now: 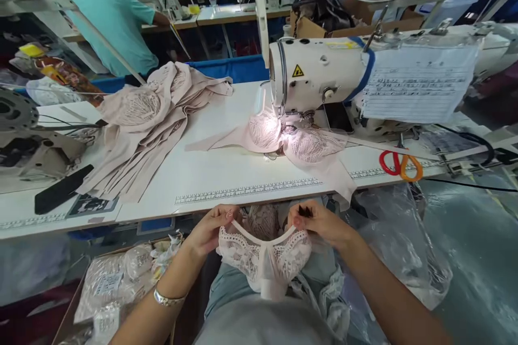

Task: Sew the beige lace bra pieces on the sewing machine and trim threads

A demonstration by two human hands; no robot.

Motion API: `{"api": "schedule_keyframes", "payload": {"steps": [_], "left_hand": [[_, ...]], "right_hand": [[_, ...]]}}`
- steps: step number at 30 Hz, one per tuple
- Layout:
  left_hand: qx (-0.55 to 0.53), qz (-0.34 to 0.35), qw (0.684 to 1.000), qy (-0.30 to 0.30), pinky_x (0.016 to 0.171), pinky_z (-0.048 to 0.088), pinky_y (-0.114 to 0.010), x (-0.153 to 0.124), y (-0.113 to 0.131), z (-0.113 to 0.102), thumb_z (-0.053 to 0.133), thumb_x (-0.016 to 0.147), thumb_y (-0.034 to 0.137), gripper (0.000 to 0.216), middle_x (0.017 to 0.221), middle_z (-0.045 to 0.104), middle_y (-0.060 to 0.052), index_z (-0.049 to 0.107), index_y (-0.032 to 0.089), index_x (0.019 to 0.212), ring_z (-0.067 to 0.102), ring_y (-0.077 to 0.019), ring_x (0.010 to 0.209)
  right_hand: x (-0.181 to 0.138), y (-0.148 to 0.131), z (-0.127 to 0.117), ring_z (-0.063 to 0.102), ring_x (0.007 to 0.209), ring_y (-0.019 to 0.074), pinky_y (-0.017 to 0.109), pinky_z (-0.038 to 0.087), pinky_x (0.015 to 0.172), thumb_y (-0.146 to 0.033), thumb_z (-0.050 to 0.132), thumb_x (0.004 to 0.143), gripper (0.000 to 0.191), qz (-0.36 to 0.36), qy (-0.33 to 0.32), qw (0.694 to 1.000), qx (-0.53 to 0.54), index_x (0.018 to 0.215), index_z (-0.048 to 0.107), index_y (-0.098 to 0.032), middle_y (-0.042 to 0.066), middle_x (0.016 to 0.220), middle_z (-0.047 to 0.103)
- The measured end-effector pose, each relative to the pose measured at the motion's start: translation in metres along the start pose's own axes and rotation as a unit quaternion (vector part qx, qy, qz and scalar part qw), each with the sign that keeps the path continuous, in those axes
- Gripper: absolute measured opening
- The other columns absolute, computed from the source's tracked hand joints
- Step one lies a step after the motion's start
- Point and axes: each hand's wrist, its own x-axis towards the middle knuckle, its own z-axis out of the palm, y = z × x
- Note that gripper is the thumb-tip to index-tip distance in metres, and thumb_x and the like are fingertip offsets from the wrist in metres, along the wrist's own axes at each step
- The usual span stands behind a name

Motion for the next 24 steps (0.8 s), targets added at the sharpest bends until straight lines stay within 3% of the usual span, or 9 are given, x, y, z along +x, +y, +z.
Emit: {"api": "schedule_keyframes", "payload": {"steps": [5, 11, 14, 18, 21, 23, 24], "left_hand": [[-0.081, 0.013, 0.996, 0.03, 0.04, 0.022, -0.016, 0.003, -0.007, 0.015, 0.092, 0.062, 0.049, 0.07, 0.046, 0.025, 0.008, 0.029, 0.019, 0.057, 0.019, -0.0041, 0.04], [-0.126, 0.011, 0.992, 0.027, 0.038, 0.022, -0.015, 0.001, -0.006, 0.024, 0.09, 0.064, 0.044, 0.065, 0.045, 0.025, 0.009, 0.031, 0.019, 0.058, 0.017, -0.0037, 0.039], [-0.133, 0.01, 0.991, 0.021, 0.039, 0.022, -0.015, 0.0, -0.007, 0.025, 0.09, 0.065, 0.043, 0.063, 0.046, 0.023, 0.009, 0.033, 0.019, 0.06, 0.016, -0.0037, 0.04], [-0.135, 0.014, 0.991, -0.017, 0.039, 0.022, -0.015, 0.008, -0.007, 0.032, 0.087, 0.07, 0.044, 0.061, 0.048, 0.023, 0.009, 0.031, 0.019, 0.062, 0.017, -0.004, 0.04], [-0.072, 0.012, 0.997, -0.021, 0.041, 0.025, -0.017, 0.018, -0.002, 0.037, 0.083, 0.074, 0.052, 0.06, 0.05, 0.029, 0.008, 0.034, 0.019, 0.063, 0.023, -0.0057, 0.041], [0.067, 0.094, 0.993, 0.034, 0.05, 0.036, -0.021, 0.02, 0.005, 0.04, 0.079, 0.08, 0.054, 0.051, 0.061, 0.047, 0.002, 0.045, 0.017, 0.069, 0.042, -0.0107, 0.051], [0.161, 0.168, 0.969, 0.081, 0.058, 0.042, -0.024, 0.019, 0.01, 0.041, 0.077, 0.083, 0.053, 0.045, 0.071, 0.056, -0.003, 0.052, 0.016, 0.074, 0.051, -0.0148, 0.062]], "right_hand": [[0.007, 0.012, 0.016, 0.019, 0.045, 0.006, 0.023, 0.014, 0.045, -0.06, 0.077, 0.077, 0.068, 0.004, 0.05, 0.992, 0.115, 0.055, 0.026, -0.019, -0.008, 0.05, 0.023], [0.007, 0.015, 0.017, 0.019, 0.043, 0.0068, 0.024, 0.016, 0.044, -0.062, 0.077, 0.074, 0.07, 0.001, 0.048, 0.993, 0.108, 0.053, 0.024, -0.021, -0.008, 0.046, 0.021], [0.006, 0.007, 0.009, 0.021, 0.043, 0.0067, 0.024, 0.016, 0.044, -0.07, 0.071, 0.077, 0.068, -0.006, 0.036, 0.999, 0.027, 0.055, 0.03, -0.02, -0.008, 0.048, 0.025], [0.007, -0.016, 0.008, 0.038, 0.051, 0.0089, 0.024, 0.026, 0.049, -0.076, 0.064, 0.077, 0.062, -0.006, -0.058, 0.973, -0.222, 0.079, 0.066, -0.014, -0.002, 0.062, 0.05], [0.005, -0.032, 0.017, 0.046, 0.058, 0.0104, 0.024, 0.032, 0.054, -0.058, 0.068, 0.087, 0.043, -0.015, -0.149, 0.944, -0.295, 0.088, 0.071, -0.015, 0.001, 0.069, 0.058], [-0.001, -0.037, 0.022, 0.044, 0.055, 0.0091, 0.024, 0.031, 0.054, -0.044, 0.064, 0.094, 0.032, -0.029, -0.16, 0.945, -0.284, 0.082, 0.069, -0.015, -0.001, 0.066, 0.056], [-0.005, -0.038, 0.023, 0.042, 0.053, 0.0086, 0.024, 0.03, 0.053, -0.041, 0.062, 0.096, 0.031, -0.035, -0.144, 0.951, -0.271, 0.079, 0.068, -0.015, -0.001, 0.065, 0.055]]}}
